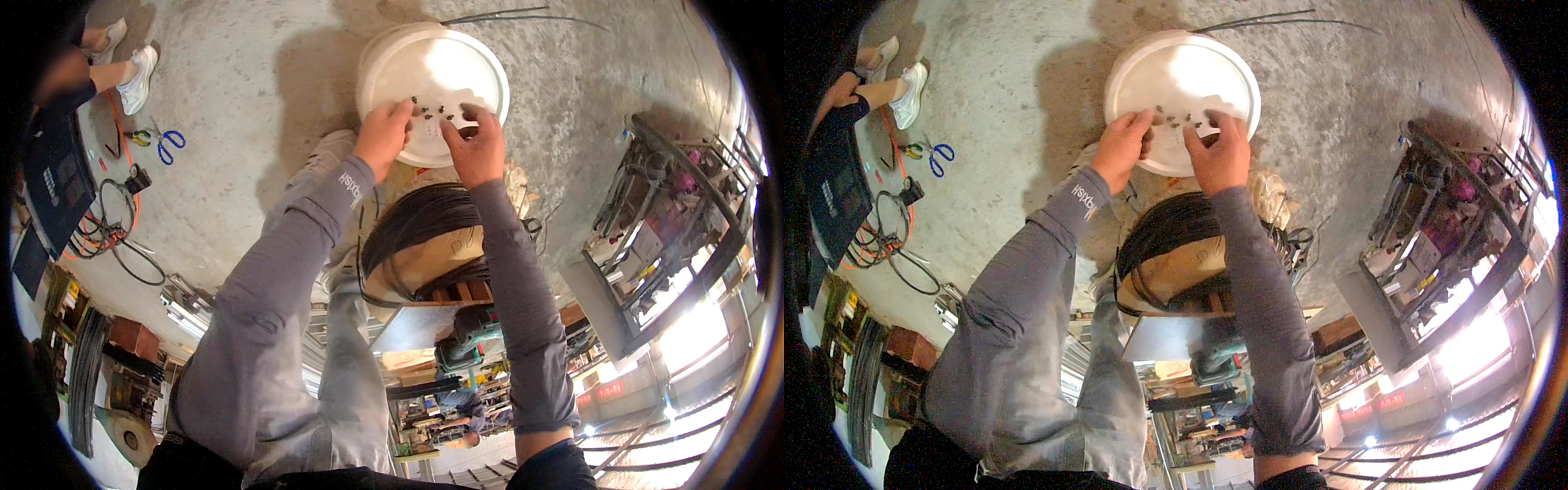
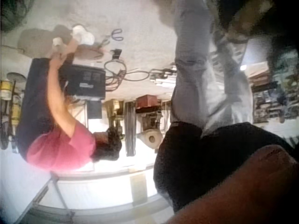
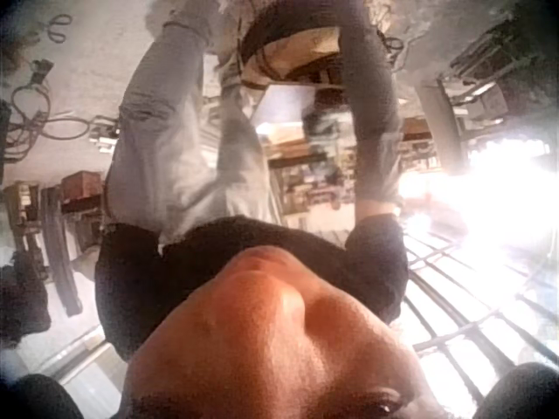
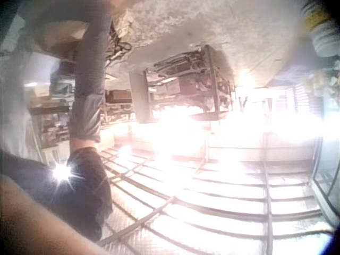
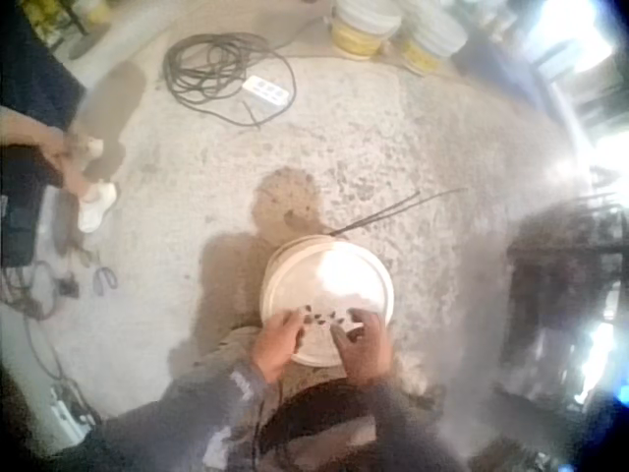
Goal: The person uses a cordless drill to fasten screws into a black metal machine, likely a welding unit, in a workshop. They repeatedly position screws and drive them in, then briefly handle a small black box with a QR code before continuing to secure the machine.
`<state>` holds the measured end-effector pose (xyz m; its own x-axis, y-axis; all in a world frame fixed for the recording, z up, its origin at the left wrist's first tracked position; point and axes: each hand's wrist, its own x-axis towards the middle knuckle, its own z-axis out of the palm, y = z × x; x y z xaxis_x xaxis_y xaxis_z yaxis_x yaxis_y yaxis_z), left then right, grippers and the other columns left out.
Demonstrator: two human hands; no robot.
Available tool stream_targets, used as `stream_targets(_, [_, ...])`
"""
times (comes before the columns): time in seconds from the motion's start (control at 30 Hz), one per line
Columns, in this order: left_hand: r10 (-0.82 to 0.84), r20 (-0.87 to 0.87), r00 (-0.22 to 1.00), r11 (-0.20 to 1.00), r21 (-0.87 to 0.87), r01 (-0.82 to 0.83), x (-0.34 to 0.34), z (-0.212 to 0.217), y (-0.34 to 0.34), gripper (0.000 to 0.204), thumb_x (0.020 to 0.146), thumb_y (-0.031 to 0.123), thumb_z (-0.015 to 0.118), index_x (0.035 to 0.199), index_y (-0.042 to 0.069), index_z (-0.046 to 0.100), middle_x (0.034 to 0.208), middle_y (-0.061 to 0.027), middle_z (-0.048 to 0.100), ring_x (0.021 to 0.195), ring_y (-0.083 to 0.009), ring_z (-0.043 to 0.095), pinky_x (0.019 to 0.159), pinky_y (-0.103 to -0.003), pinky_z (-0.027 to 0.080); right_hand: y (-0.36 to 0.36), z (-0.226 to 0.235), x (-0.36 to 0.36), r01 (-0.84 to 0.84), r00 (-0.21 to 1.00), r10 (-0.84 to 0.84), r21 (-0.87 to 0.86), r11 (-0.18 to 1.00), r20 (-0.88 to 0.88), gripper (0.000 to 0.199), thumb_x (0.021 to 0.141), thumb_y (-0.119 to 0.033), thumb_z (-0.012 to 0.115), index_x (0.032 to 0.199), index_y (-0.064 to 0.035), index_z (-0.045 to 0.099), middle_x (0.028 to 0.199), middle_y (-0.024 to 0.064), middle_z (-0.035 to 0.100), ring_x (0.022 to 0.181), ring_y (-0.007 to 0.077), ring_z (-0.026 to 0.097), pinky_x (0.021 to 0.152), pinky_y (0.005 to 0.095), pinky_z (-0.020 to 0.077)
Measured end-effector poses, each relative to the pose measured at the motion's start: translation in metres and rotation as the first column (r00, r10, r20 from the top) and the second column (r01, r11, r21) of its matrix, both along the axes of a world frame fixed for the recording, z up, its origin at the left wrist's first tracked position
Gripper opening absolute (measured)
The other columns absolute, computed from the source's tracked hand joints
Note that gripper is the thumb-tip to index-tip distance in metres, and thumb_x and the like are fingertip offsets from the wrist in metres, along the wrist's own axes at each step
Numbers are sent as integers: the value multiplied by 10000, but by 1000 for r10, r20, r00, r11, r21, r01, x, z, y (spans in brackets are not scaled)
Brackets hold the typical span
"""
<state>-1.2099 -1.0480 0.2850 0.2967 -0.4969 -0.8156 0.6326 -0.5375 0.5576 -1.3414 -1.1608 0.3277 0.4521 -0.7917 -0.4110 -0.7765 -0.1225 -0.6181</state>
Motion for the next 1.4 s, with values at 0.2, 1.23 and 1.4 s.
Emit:
stream_targets(0.2, [-506, 841, 191, 761, 331, 559, 16, -14, -19, 151, 936, 170, 628, 968, 23, 639, 973, -155, 666, 935, -312, 679, 824, -463, 535, 23, -37, 13, -243, 966, 222, -184, 952, -130, 369, 863, -186, 793, 1180, -37, 678, 1124, 165, 611, 940, 337, 678, 815, 450, 565])
stream_targets(1.23, [-173, -277, 945, 974, -188, 124, -14, 92, 97, 287, 1109, 263, 450, 1181, 41, 616, 918, -16, 633, 796, -115, 602, 689, -281, 512, 164, 297, -131, 591, 772, -620, -203, 781, -139, 310, 949, -94, 659, 1231, 32, 633, 1102, 149, 681, 967, 238, 640, 873, 398, 551])
stream_targets(1.4, [-145, -187, 972, 989, -46, 139, -24, 146, 230, 322, 1096, 271, 493, 1198, 16, 659, 941, -25, 667, 776, -109, 591, 687, -282, 517, 264, 289, -226, 291, 872, -318, -128, 948, -372, 880, 803, -47, 699, 1574, 28, 282, 1457, 269, 447, 1292, 400, 488, 1072, 510, 433])
